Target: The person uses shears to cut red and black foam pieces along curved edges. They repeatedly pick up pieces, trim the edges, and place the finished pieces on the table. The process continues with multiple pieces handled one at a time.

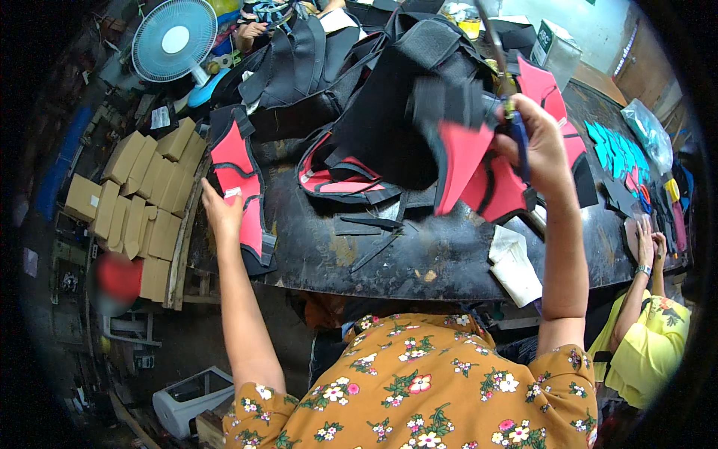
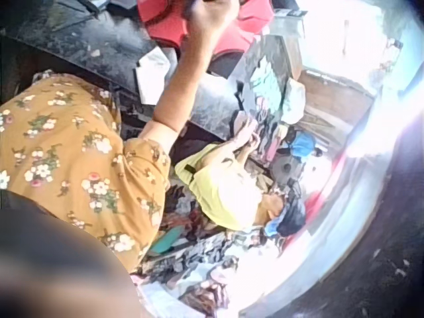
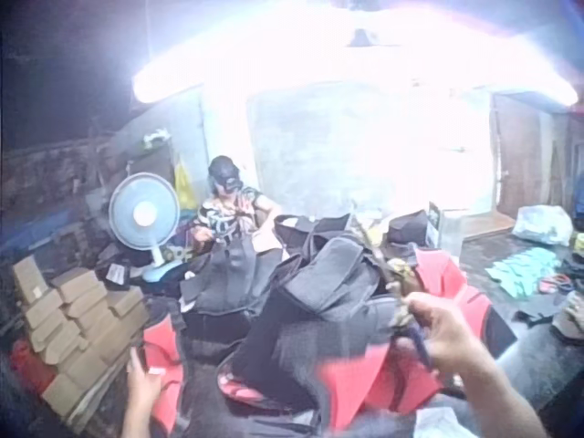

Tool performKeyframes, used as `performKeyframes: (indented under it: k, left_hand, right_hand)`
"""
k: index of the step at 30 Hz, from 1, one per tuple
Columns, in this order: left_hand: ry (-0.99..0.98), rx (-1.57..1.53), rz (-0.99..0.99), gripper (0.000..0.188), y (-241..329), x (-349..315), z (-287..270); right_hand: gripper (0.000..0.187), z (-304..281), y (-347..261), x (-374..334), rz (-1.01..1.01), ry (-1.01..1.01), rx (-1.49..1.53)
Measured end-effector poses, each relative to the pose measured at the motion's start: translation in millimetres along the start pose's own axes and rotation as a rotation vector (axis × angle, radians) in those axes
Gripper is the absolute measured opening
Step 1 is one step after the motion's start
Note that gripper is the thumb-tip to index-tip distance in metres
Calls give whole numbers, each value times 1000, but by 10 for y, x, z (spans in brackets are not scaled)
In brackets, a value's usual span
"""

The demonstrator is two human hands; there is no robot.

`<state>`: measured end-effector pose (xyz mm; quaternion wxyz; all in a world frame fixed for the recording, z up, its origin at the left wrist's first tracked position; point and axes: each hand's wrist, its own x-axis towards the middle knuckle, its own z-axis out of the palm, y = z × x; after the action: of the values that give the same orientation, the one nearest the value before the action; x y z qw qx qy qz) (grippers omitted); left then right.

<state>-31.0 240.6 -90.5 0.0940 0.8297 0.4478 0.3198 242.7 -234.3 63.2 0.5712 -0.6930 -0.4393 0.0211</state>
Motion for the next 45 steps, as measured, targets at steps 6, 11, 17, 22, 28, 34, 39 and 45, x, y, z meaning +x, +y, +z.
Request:
performKeyframes:
  k: [6,11,17,22,28,34,39,45]
  left_hand:
    - [-311,-1055,313,80,1419,-1354,-205]
    - [-530,-1084,533,54,2426,-1828,-1]
    - [-645,-1584,-230,39,2569,-1626,82]
    - [-614,-1508,-160,38,2138,-1238,-82]
    - [-608,-1429,29,39,2124,-1069,-233]
    - [-562,-1331,88,34,2116,-1088,-317]
    - [-499,-1305,132,31,2077,-1140,-346]
    - [-464,-1329,111,29,2070,-1204,-378]
  right_hand:
    - [24,478,-83,55,89,36,207]
    - [26,854,-184,86,48,105,421]
    - [25,575,-25,-283,104,130,91]
    - [27,321,190,-903,278,-104,-32]
    - [35,546,157,-1508,645,-474,219]
    - [40,600,161,-1309,571,-439,-15]
    - [46,652,-4,-1152,411,-395,-285]
    - [45,755,-56,-1167,314,-303,-530]
